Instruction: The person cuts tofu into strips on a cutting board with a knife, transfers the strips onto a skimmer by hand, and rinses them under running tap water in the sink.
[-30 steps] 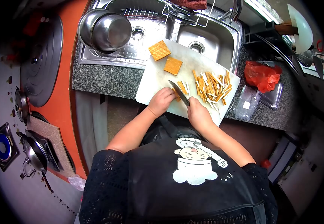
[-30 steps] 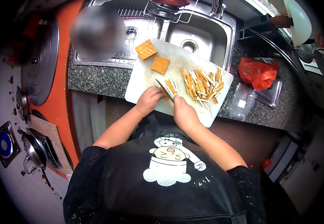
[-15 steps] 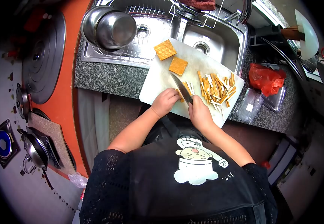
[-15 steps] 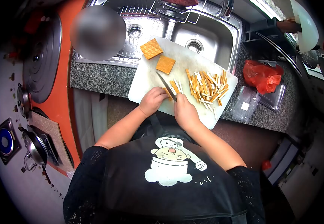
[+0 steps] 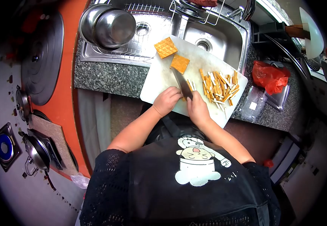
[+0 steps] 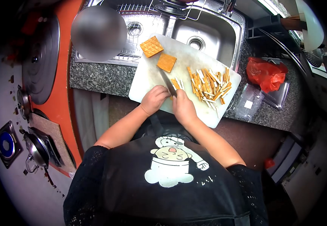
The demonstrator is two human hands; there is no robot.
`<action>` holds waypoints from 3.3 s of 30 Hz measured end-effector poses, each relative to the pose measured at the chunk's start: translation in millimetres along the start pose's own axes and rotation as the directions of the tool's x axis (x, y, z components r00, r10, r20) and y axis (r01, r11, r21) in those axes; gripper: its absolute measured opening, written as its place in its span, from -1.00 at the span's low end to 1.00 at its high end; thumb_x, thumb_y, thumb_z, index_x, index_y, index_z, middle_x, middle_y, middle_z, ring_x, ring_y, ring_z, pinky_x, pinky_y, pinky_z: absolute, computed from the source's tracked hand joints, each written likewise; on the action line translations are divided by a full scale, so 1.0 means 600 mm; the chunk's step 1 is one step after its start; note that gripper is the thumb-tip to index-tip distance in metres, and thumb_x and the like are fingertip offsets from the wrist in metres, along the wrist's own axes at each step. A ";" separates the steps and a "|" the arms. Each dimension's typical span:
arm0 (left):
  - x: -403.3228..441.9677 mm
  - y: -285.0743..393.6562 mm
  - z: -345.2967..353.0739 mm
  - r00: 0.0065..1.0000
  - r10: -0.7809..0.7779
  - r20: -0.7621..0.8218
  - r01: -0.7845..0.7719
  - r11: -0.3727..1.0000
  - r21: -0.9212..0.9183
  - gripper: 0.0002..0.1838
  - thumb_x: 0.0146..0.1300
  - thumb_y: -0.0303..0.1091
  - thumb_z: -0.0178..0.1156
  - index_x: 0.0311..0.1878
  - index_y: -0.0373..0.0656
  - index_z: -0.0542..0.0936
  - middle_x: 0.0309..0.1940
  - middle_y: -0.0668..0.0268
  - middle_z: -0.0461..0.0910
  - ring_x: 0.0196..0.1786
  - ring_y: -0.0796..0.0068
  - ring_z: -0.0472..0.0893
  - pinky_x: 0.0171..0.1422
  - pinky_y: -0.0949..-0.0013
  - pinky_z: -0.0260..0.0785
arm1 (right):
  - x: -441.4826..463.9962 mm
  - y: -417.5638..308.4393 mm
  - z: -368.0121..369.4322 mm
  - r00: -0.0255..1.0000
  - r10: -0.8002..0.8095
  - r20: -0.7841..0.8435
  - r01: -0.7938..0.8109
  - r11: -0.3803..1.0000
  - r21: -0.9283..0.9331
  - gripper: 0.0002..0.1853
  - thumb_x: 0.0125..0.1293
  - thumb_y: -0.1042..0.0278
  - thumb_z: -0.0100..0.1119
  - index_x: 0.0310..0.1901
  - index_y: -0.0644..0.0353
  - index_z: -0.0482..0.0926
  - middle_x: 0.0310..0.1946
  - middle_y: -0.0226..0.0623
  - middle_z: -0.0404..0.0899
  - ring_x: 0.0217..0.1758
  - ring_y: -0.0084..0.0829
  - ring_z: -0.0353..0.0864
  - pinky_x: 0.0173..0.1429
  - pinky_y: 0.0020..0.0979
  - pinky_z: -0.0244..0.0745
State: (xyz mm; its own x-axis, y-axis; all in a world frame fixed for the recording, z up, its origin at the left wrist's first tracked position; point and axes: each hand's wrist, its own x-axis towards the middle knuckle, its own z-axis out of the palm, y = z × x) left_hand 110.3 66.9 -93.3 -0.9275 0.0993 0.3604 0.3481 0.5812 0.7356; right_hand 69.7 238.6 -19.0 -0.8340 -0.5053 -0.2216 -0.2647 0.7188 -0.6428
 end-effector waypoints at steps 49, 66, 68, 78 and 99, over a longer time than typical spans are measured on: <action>0.057 -0.065 -0.170 0.980 -0.159 -0.117 0.187 0.936 0.299 -0.72 0.14 -0.52 0.32 -0.05 -0.10 0.64 -0.14 0.29 0.68 0.02 0.12 0.57 0.12 0.16 0.41 | -0.060 -0.002 -0.006 0.989 0.133 0.068 -0.138 0.988 0.072 -0.78 0.36 0.47 0.11 -0.06 0.31 0.33 -0.18 0.17 0.55 -0.15 0.24 0.59 -0.07 0.08 0.53; 0.143 0.016 -0.052 0.808 -0.008 0.590 -0.303 0.852 0.427 -0.27 0.22 -0.48 0.07 0.52 0.02 0.26 0.20 0.34 0.50 0.39 0.22 0.33 0.47 -0.02 -0.04 | -0.099 0.059 -0.083 0.936 0.307 -0.170 -0.275 0.943 0.188 -0.73 0.36 0.48 0.14 0.01 0.38 0.35 -0.24 0.27 0.56 -0.13 0.31 0.56 -0.05 0.04 0.49; 0.114 0.033 -0.063 0.808 0.006 0.589 -0.235 0.920 0.313 -0.27 0.17 -0.50 0.11 0.48 0.00 0.31 0.22 0.28 0.48 0.37 0.15 0.33 0.47 -0.02 0.02 | -0.104 0.054 -0.081 0.958 0.248 -0.145 -0.221 0.958 0.183 -0.74 0.37 0.48 0.13 0.01 0.36 0.36 -0.22 0.27 0.56 -0.13 0.31 0.56 -0.05 0.04 0.49; 0.064 0.021 -0.032 0.931 -0.214 0.297 0.202 0.977 0.069 -0.42 0.03 -0.50 0.37 0.19 -0.24 0.49 0.20 0.08 0.41 0.27 -0.01 0.40 0.38 0.15 0.33 | -0.072 0.016 -0.060 0.997 0.064 -0.047 -0.065 0.997 -0.038 -0.82 0.35 0.50 0.05 -0.07 0.27 0.33 -0.22 0.13 0.52 -0.32 0.21 0.58 -0.27 0.05 0.54; 0.050 0.021 -0.069 0.925 -0.259 0.278 0.247 0.966 0.078 -0.34 0.03 -0.43 0.38 0.26 -0.23 0.41 0.19 0.05 0.38 0.30 -0.02 0.36 0.42 0.09 0.26 | -0.045 -0.022 -0.064 0.993 0.100 0.057 -0.097 0.994 -0.050 -0.86 0.36 0.52 0.03 -0.12 0.29 0.31 -0.25 0.19 0.51 -0.31 0.27 0.56 -0.24 0.10 0.49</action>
State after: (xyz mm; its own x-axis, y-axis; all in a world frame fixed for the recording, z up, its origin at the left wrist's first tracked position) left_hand 92.5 43.6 -49.6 -0.9860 0.1658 -0.0170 0.0961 0.6489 0.7548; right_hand 77.3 261.0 23.7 -0.8275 -0.4573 -0.3259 -0.2065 0.7875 -0.5807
